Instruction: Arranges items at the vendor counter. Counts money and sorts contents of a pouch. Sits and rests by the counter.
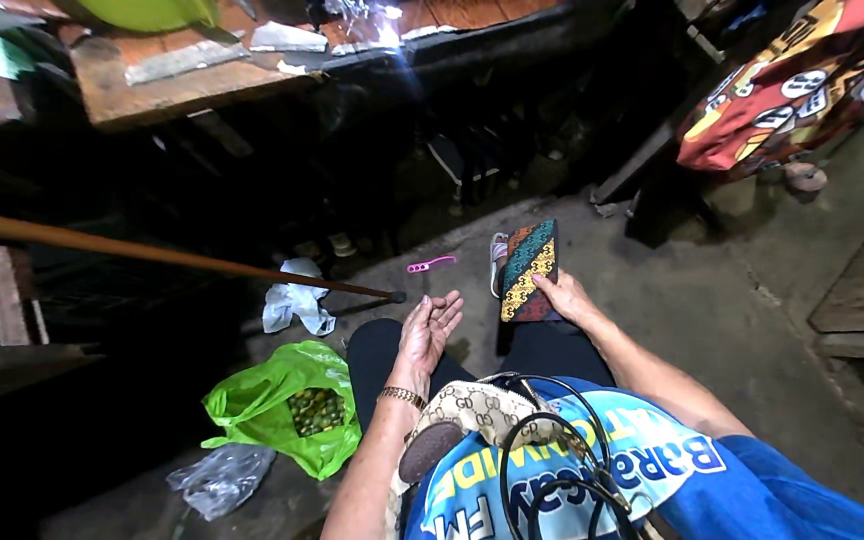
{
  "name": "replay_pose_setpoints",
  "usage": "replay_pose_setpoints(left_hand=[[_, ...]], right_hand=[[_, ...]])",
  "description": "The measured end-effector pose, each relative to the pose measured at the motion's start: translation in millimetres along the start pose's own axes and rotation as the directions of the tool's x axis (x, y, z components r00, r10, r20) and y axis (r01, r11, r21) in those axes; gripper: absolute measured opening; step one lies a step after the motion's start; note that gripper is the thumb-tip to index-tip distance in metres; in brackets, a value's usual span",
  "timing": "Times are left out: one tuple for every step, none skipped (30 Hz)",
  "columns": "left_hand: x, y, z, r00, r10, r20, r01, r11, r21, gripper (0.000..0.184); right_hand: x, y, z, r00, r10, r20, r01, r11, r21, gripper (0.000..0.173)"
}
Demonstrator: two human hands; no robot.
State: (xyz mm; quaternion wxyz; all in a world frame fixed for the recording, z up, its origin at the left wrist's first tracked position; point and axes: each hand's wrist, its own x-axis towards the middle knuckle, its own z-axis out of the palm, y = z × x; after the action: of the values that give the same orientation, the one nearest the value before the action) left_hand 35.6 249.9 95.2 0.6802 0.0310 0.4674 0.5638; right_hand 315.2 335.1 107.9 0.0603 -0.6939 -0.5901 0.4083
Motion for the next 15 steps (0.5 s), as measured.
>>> replay_pose_setpoints(left_hand=[[-0.5, -0.1, -0.5, 1.0, 0.002, 0.006, -0.002, 1.0, 0.006, 0.034], [-0.4, -0.6, -1.0, 1.0, 0.004, 0.008, -0.004, 1.0, 0.009, 0.035], [-0.3, -1.0, -1.1, 1.0, 0.006, 0.006, -0.006, 1.0, 0.009, 0.035], [-0.2, -1.4, -1.2, 1.0, 0.007, 0.001, -0.007, 1.0, 0.01, 0.034], [-0.4, -1.6, -1.6, 1.0, 0.007, 0.002, -0.007, 1.0, 0.012, 0.033], [-0.6, -1.6, -2.1, 1.0, 0.008, 0.005, -0.008, 1.0, 0.014, 0.032], [-0.9, -1.5, -2.5, 1.0, 0.008, 0.004, -0.008, 1.0, 0.017, 0.032], [-1.4, -1.4, -2.5, 1.0, 0.007, 0.002, -0.008, 1.0, 0.02, 0.032], [-1.7, -1.4, -2.3, 1.0, 0.008, -0.001, -0.008, 1.0, 0.021, 0.031], [-1.8, -1.4, -2.0, 1.0, 0.007, -0.004, -0.007, 1.0, 0.022, 0.031], [-1.8, -1.2, -1.7, 1.0, 0.006, -0.006, -0.005, 1.0, 0.025, 0.031], [-2.1, -1.1, -1.5, 1.0, 0.007, -0.008, -0.007, 1.0, 0.026, 0.03], [-2.2, -1.2, -1.8, 1.0, 0.008, -0.009, -0.008, 1.0, 0.025, 0.03], [-2.2, -1.3, -2.4, 1.0, 0.01, -0.006, -0.009, 1.0, 0.025, 0.03], [-2.3, -1.2, -2.7, 1.0, 0.01, -0.004, -0.009, 1.0, 0.027, 0.029]], right_hand=[[0.3, -0.3, -0.1, 1.0, 0.002, 0.003, -0.002, 1.0, -0.004, 0.062], [0.4, -0.7, -0.2, 1.0, 0.001, 0.004, -0.001, 1.0, -0.007, 0.062], [0.7, -0.4, -0.2, 1.0, -0.003, 0.001, 0.003, 1.0, -0.007, 0.061], [0.8, 0.0, -0.1, 1.0, -0.004, -0.001, 0.004, 1.0, -0.009, 0.062], [1.1, 1.0, 0.5, 1.0, -0.003, -0.004, 0.003, 1.0, -0.011, 0.063], [1.1, 1.5, 0.7, 1.0, -0.002, -0.007, 0.002, 1.0, -0.009, 0.064], [1.0, 1.8, 1.0, 1.0, -0.001, -0.009, 0.001, 1.0, -0.005, 0.064], [0.8, 1.9, 1.4, 1.0, -0.001, -0.009, 0.001, 1.0, -0.003, 0.064], [0.7, 1.9, 1.6, 1.0, 0.0, -0.01, 0.0, 1.0, -0.001, 0.065], [0.6, 2.1, 1.7, 1.0, 0.0, -0.011, 0.0, 1.0, -0.003, 0.065], [0.6, 2.3, 1.6, 1.0, 0.0, -0.01, 0.0, 1.0, -0.006, 0.065], [0.7, 2.4, 1.7, 1.0, 0.001, -0.009, -0.001, 1.0, -0.006, 0.065], [0.6, 2.3, 1.9, 1.0, 0.001, -0.008, -0.001, 1.0, -0.005, 0.064], [0.6, 1.9, 2.1, 1.0, 0.002, -0.009, -0.002, 1.0, -0.002, 0.064], [0.4, 1.2, 2.1, 1.0, 0.007, -0.008, -0.007, 1.0, 0.0, 0.063]])
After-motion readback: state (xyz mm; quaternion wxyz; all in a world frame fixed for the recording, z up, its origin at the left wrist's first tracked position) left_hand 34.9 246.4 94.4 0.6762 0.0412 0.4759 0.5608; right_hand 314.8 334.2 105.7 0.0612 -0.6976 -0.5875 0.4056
